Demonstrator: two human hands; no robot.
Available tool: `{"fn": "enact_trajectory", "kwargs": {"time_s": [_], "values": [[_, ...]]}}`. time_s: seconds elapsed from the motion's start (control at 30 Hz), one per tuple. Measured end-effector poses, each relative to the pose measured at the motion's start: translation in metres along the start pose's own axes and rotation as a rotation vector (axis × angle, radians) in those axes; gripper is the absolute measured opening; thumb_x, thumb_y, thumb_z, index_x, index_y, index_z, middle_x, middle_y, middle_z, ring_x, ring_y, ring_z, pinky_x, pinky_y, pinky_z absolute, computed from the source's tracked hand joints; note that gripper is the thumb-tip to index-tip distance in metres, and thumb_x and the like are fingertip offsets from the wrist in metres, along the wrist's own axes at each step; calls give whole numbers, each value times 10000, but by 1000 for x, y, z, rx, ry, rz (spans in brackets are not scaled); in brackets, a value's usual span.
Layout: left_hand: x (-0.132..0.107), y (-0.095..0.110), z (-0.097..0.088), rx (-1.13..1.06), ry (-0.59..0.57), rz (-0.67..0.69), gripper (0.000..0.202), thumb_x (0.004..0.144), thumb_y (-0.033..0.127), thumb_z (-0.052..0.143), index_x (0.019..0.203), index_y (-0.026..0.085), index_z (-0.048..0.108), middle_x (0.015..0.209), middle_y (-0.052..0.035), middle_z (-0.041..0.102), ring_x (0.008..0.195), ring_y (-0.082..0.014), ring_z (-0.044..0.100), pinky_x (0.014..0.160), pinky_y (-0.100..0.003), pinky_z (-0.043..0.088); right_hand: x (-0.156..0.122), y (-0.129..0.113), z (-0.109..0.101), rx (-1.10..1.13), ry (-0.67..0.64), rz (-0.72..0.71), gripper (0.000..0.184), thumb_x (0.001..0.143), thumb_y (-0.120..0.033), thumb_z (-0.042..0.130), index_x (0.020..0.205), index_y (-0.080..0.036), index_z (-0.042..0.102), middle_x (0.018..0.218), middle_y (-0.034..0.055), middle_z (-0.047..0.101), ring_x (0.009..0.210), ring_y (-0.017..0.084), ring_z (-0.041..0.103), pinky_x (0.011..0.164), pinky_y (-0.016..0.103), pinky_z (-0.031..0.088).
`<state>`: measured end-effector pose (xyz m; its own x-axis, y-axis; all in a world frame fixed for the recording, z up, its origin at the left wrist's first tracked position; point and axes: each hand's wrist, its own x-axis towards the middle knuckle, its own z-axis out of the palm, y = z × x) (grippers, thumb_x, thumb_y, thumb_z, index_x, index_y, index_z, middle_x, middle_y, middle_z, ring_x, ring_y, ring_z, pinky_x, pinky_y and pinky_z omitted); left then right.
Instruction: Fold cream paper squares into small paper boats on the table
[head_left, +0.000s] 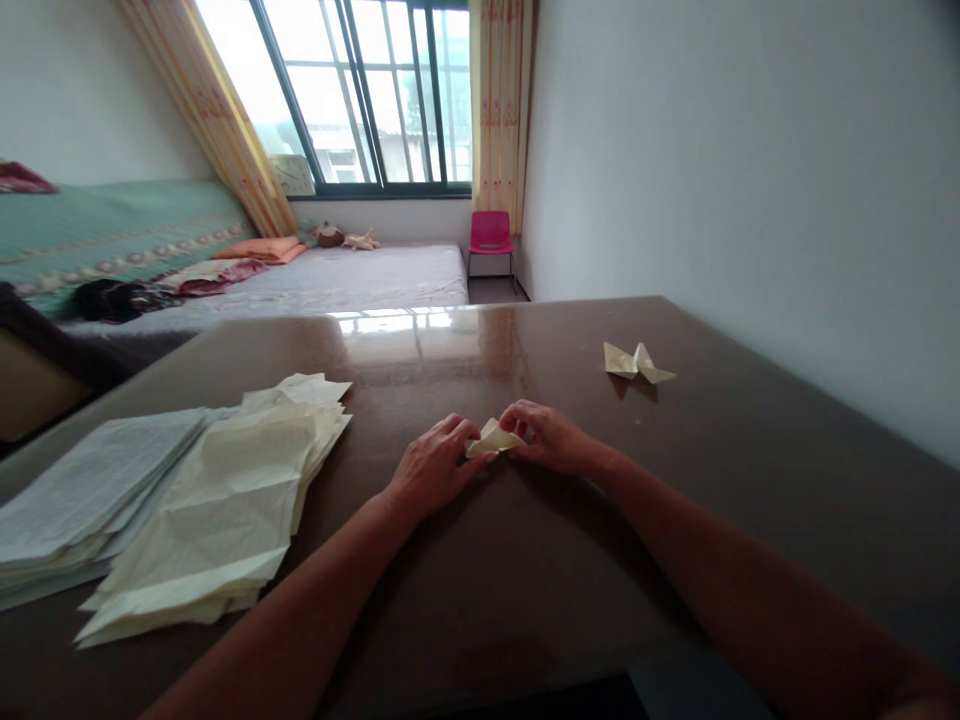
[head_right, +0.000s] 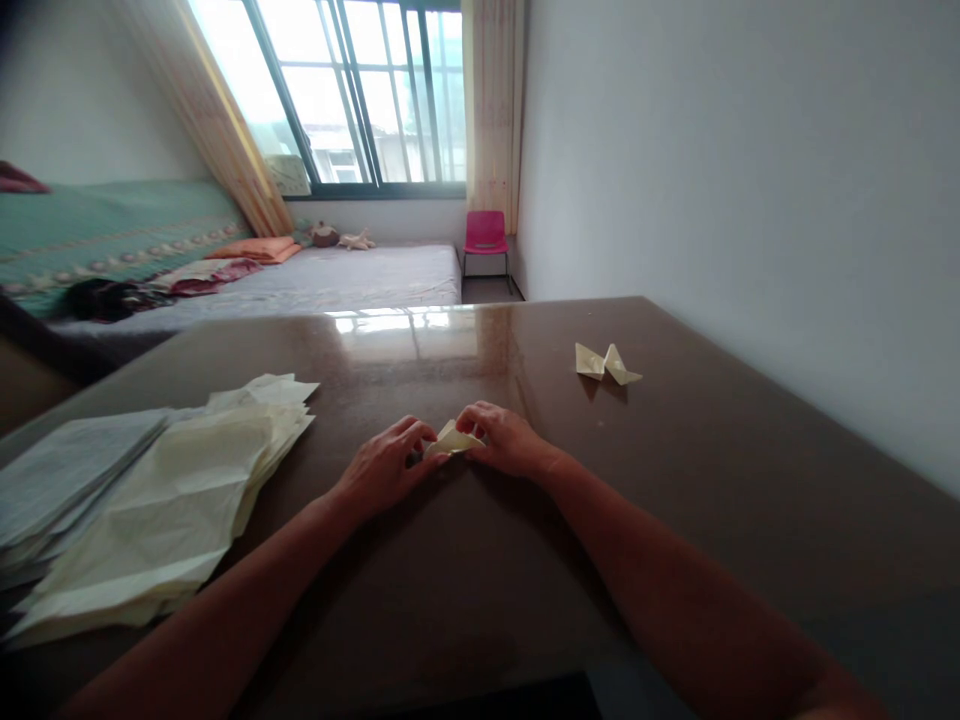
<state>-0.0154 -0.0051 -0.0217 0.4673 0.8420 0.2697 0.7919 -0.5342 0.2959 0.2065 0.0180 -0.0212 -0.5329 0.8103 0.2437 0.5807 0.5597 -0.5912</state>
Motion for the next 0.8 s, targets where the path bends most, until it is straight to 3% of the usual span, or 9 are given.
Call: {"fn": "enact_trajectory", "kwargs": {"time_s": [0.2,0.3,0.4,0.57,0.7,0.8], "values": [[-2,-4,2,3,-17,88,270,846,440,539,1048,265,571,1022,-19,582,883,-187,580,734,-289,459,-1,1,-4,50,-109,42,421,640,-376,769,974,-169,619,861,20,603,740,144,538,640,242,402],[-2,-6,4,-62,-4,99,201,865,374,515,1015,260,587,1034,-21,571,867,-172,588,756,-289,471,0,2,-3,68,-98,36,303,738,-426,679,888,-164,651,813,17,605,700,132,520,635,242,381],[1,-9,8,-217,47,12,207,884,366,485,1024,247,581,1029,-21,561,770,-135,602,737,-282,494,2,4,-1,153,-49,50,254,833,-390,564,782,-153,638,699,-10,565,648,115,474,627,240,355],[6,-11,15,-550,209,-138,289,857,343,523,1109,201,526,1089,-60,575,806,-138,611,707,-278,531,6,2,5,569,37,234,273,831,-429,544,780,-161,549,651,-36,484,581,91,411,553,221,342],[8,-6,15,-867,144,-173,340,835,366,553,1120,185,514,1002,-48,614,764,-140,633,686,-289,548,7,-5,10,853,1,297,312,764,-453,628,864,-172,533,731,-20,534,616,97,457,563,218,382],[9,-2,14,-1017,112,-187,369,814,378,591,1124,190,523,972,-33,620,762,-139,639,705,-294,551,6,-8,12,913,-31,270,374,765,-447,643,1011,-183,544,769,-11,554,651,105,477,577,217,394]]}}
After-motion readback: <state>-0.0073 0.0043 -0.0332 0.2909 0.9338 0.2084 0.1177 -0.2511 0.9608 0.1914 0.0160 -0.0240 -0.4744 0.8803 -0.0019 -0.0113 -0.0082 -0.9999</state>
